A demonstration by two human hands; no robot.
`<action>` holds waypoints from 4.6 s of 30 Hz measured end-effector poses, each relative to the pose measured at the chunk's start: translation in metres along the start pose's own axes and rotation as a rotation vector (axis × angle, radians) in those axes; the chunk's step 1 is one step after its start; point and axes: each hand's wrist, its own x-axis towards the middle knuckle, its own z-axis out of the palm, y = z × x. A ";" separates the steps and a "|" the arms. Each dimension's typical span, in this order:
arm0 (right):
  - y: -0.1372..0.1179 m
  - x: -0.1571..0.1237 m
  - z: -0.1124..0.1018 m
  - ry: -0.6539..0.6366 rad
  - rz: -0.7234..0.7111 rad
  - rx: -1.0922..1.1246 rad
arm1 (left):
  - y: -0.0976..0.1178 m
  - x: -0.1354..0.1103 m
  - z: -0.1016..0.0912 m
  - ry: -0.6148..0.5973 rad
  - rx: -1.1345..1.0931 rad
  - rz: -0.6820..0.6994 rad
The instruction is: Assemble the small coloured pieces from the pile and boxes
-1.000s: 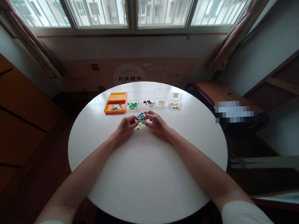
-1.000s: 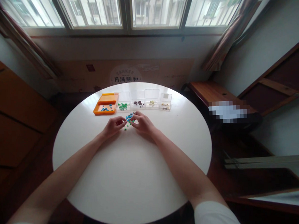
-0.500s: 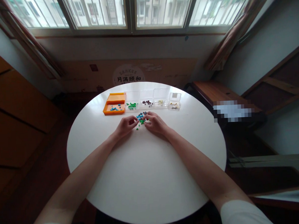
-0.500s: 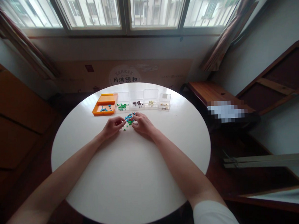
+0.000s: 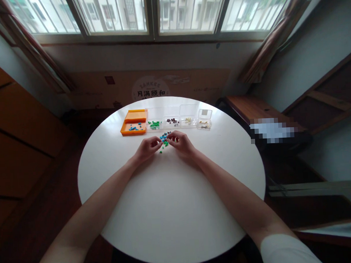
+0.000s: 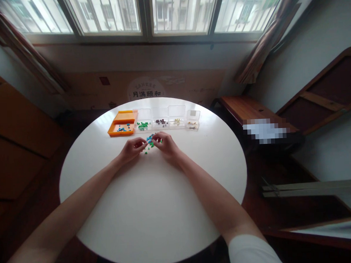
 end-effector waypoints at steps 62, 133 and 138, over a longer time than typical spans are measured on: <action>-0.012 0.002 0.009 -0.085 0.341 0.577 | -0.002 -0.001 0.001 -0.040 0.004 0.014; -0.014 0.003 0.011 -0.063 0.327 0.547 | -0.002 0.000 0.001 -0.021 -0.066 -0.017; -0.013 0.003 0.011 -0.060 0.329 0.551 | 0.000 0.000 0.000 -0.020 -0.068 -0.010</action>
